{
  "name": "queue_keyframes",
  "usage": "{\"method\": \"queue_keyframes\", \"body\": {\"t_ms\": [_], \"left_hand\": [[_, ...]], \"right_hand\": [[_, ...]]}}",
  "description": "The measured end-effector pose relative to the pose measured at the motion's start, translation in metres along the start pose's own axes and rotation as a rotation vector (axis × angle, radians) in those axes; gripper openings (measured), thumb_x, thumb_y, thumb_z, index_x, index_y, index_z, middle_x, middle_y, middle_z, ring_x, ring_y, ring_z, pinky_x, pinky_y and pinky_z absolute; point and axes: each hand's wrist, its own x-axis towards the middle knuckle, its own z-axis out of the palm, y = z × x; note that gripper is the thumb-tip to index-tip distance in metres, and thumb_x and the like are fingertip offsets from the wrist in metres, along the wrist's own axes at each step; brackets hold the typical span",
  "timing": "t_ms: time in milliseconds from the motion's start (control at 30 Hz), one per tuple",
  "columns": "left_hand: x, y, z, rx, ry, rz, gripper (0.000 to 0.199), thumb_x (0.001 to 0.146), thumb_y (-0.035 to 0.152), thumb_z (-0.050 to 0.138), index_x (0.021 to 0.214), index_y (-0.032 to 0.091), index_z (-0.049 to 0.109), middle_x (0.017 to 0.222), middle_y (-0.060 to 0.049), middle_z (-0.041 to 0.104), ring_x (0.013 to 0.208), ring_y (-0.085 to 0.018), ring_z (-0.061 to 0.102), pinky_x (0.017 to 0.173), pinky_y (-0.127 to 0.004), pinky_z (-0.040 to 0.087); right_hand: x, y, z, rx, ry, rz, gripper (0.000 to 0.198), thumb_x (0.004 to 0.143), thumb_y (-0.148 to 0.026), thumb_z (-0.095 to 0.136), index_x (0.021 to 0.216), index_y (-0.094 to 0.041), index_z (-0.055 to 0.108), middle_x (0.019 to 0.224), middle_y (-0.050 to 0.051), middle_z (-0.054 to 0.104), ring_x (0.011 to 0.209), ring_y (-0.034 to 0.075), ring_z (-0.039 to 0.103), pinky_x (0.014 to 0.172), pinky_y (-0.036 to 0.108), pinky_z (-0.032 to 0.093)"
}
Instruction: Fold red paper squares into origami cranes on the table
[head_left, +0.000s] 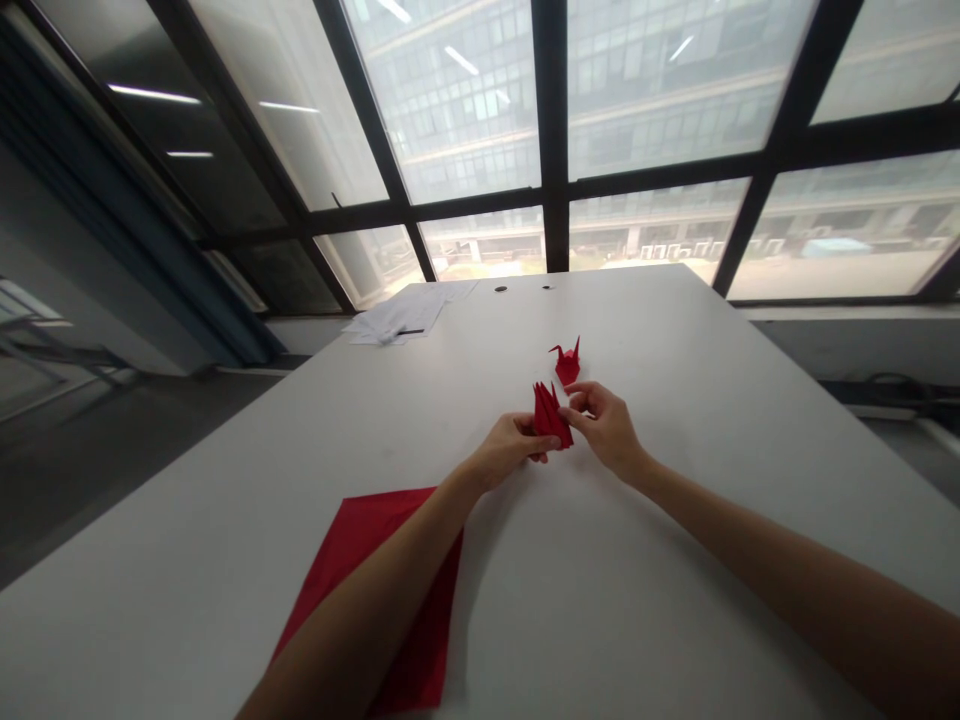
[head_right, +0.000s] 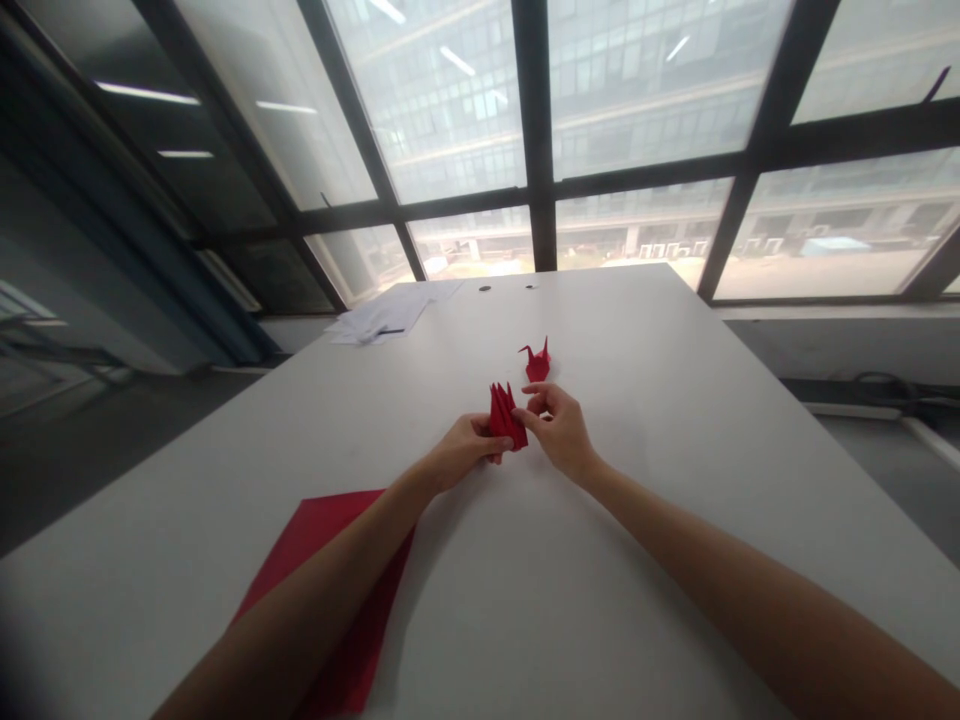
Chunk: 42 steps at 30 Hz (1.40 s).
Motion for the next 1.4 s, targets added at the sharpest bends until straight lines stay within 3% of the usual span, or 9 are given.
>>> {"method": "queue_keyframes", "body": {"t_ms": [133,233,400,600,733,900,1100,1233,1400], "left_hand": [[0.0,-0.004,0.001,-0.027,0.074,0.033,0.025,0.069,0.026,0.082,0.088,0.011,0.075,0.074,-0.005,0.068,0.056,-0.008,0.049,0.054,-0.023,0.038],[0.0,-0.004,0.001,-0.035,0.095,0.032,0.025,0.069,0.026,0.082,0.087,0.01,0.074,0.07,-0.003,0.066,0.055,-0.008,0.048,0.054,-0.023,0.038],[-0.001,-0.002,0.002,-0.002,0.084,0.02,0.024,0.071,0.028,0.082,0.086,0.01,0.074,0.066,-0.001,0.063,0.056,-0.009,0.049,0.054,-0.023,0.038],[-0.002,0.0,0.003,0.021,0.093,0.008,0.025,0.07,0.031,0.082,0.079,0.011,0.071,0.06,0.001,0.058,0.053,-0.008,0.045,0.052,-0.023,0.034],[-0.003,0.003,0.007,0.019,0.127,0.006,0.028,0.07,0.035,0.083,0.077,0.011,0.069,0.058,0.003,0.054,0.051,-0.007,0.042,0.051,-0.022,0.032],[-0.004,0.005,0.012,0.051,0.211,0.047,0.034,0.072,0.043,0.081,0.077,0.011,0.069,0.063,0.0,0.059,0.056,-0.009,0.047,0.052,-0.023,0.033],[-0.005,0.002,0.013,0.133,0.151,0.029,0.036,0.072,0.044,0.082,0.073,0.011,0.068,0.061,0.001,0.057,0.055,-0.009,0.045,0.053,-0.023,0.033],[-0.004,-0.002,0.013,0.136,0.209,0.061,0.04,0.081,0.05,0.072,0.08,0.01,0.072,0.069,-0.003,0.063,0.06,-0.011,0.049,0.057,-0.024,0.035],[-0.003,-0.006,0.011,0.163,0.219,0.056,0.042,0.078,0.05,0.075,0.069,0.009,0.069,0.06,0.0,0.055,0.055,-0.009,0.042,0.053,-0.023,0.028]], "right_hand": [[-0.009,-0.004,-0.003,0.048,-0.138,0.2,0.036,0.081,-0.049,0.068,0.091,-0.015,0.068,0.066,0.0,0.061,0.055,0.011,0.048,0.052,0.026,0.038],[-0.013,-0.005,-0.004,0.021,-0.233,0.216,0.032,0.08,-0.046,0.069,0.079,-0.014,0.07,0.063,0.0,0.06,0.055,0.011,0.047,0.051,0.025,0.034],[-0.014,0.003,0.0,-0.019,-0.156,0.149,0.028,0.074,-0.042,0.075,0.07,-0.015,0.067,0.06,-0.001,0.058,0.055,0.011,0.046,0.051,0.025,0.033],[-0.015,-0.002,0.001,0.004,-0.181,0.094,0.041,0.089,-0.05,0.059,0.065,-0.017,0.063,0.057,0.0,0.057,0.052,0.012,0.046,0.049,0.026,0.033],[-0.017,-0.004,0.002,-0.03,-0.173,0.069,0.028,0.083,-0.042,0.068,0.074,-0.016,0.069,0.062,0.001,0.062,0.056,0.013,0.05,0.053,0.026,0.036],[-0.016,0.001,0.004,-0.046,-0.133,0.042,0.025,0.084,-0.037,0.065,0.071,-0.016,0.067,0.063,0.001,0.061,0.058,0.013,0.051,0.054,0.026,0.038],[-0.013,0.002,0.003,0.012,-0.093,0.077,0.026,0.081,-0.041,0.069,0.076,-0.015,0.07,0.069,0.003,0.066,0.061,0.014,0.054,0.057,0.027,0.042],[-0.011,0.002,0.004,0.06,-0.055,0.116,0.03,0.077,-0.045,0.072,0.07,-0.016,0.067,0.064,0.001,0.062,0.057,0.013,0.05,0.054,0.026,0.039],[-0.01,0.001,0.006,0.083,-0.067,0.158,0.032,0.076,-0.047,0.071,0.073,-0.016,0.069,0.063,0.0,0.06,0.055,0.012,0.046,0.051,0.026,0.035]]}}
